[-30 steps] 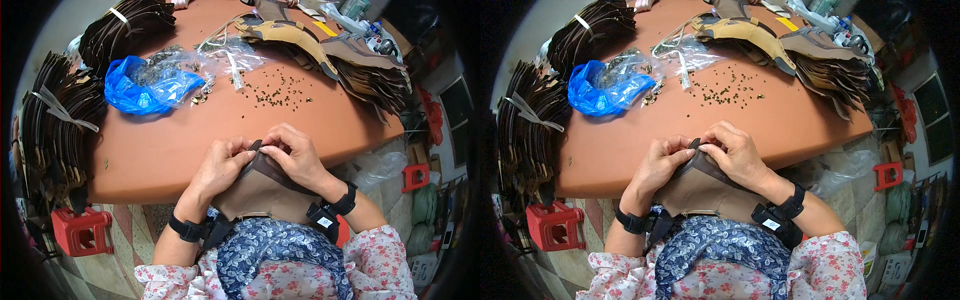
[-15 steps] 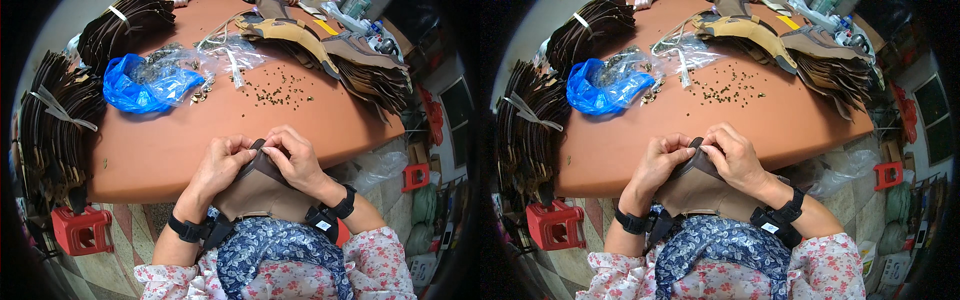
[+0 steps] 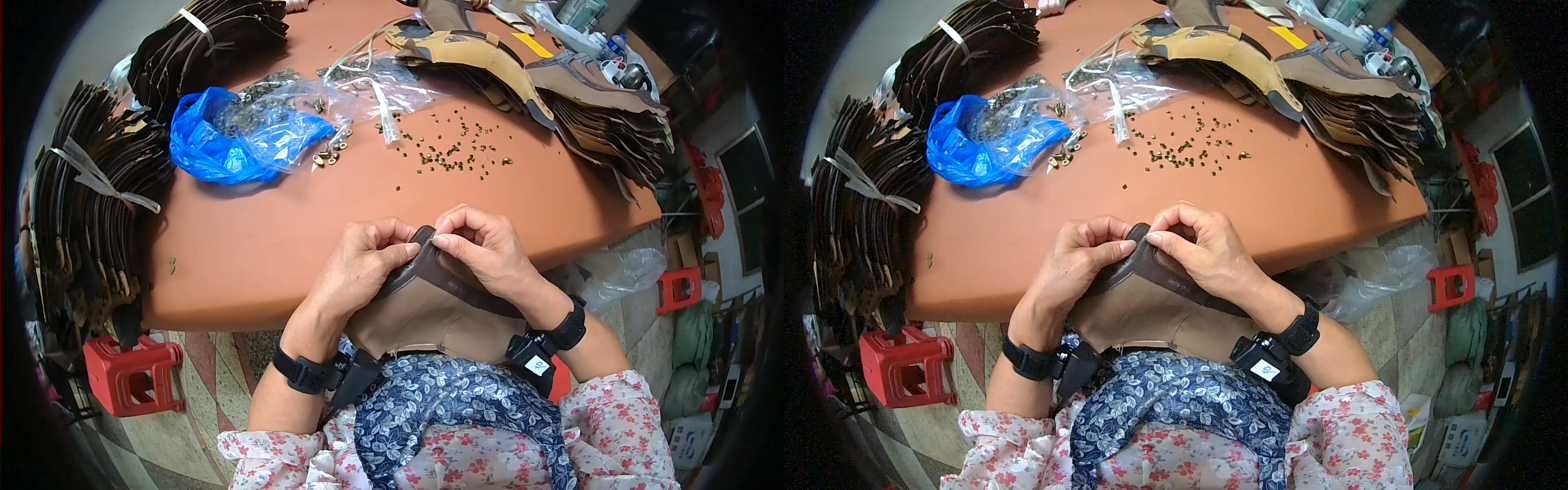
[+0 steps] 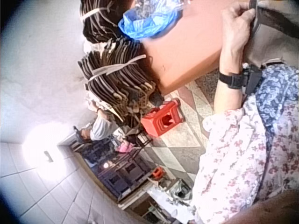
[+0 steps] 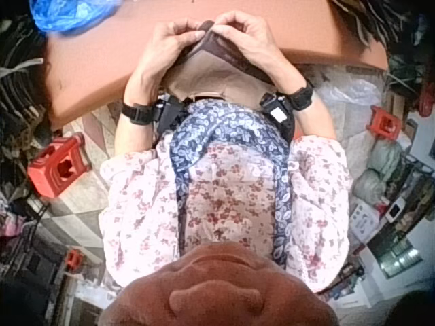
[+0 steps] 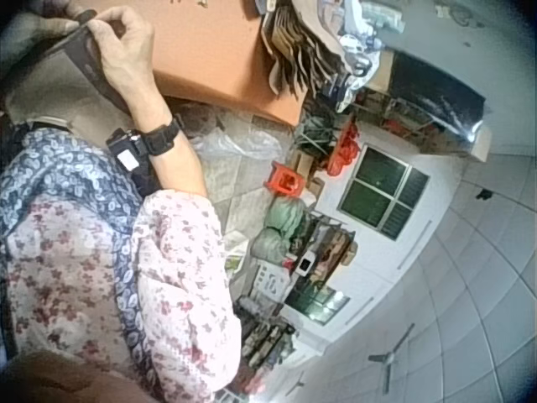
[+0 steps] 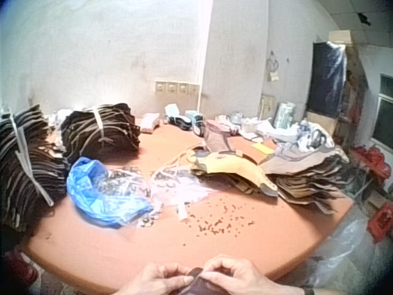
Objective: The recorder is assembling the upper components of a shoe by manually inserting eyelets or small decorative elements into pre-punched holes in the leather/fabric material.
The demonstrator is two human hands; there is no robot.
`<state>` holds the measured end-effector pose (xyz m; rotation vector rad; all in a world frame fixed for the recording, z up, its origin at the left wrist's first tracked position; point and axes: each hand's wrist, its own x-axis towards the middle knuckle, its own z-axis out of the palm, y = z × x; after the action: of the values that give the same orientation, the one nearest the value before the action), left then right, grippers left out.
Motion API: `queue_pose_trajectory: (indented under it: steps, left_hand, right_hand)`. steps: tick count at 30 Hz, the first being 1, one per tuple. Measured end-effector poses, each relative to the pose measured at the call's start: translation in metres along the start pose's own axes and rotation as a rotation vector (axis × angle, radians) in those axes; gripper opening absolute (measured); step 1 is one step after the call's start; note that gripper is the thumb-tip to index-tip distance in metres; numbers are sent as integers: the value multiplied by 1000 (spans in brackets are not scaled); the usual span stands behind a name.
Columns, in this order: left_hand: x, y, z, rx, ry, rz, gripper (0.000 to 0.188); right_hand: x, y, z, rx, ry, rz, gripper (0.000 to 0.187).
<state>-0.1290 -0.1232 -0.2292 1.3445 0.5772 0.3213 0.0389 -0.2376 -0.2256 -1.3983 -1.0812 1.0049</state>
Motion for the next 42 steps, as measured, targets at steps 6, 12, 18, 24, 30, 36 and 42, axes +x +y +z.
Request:
queue_pose_trajectory:
  steps: [6,12,18,24,30,36,42]
  left_hand:
    - [0,2,2,-14,15,-13,14]
    - [-1,4,1,-43,-5,-17,14]
    - [-1,2,2,-41,1,8,15]
    - [-2,1,6,-7,49,59,14]
    - [-4,-8,4,112,103,100,9]
    - [-9,-11,6,146,143,176,9]
    - [-7,-11,3,143,123,164,11]
  right_hand:
    - [-1,4,0,-11,20,-37,9]
    - [-2,2,4,-136,66,-105,8]
    - [-4,-7,10,-333,134,-202,7]
    - [-6,-7,17,-575,206,-322,7]
    - [-1,-10,17,-461,149,-183,8]
    - [8,-14,9,-325,18,25,13]
    - [7,-13,18,-351,83,-2,10]
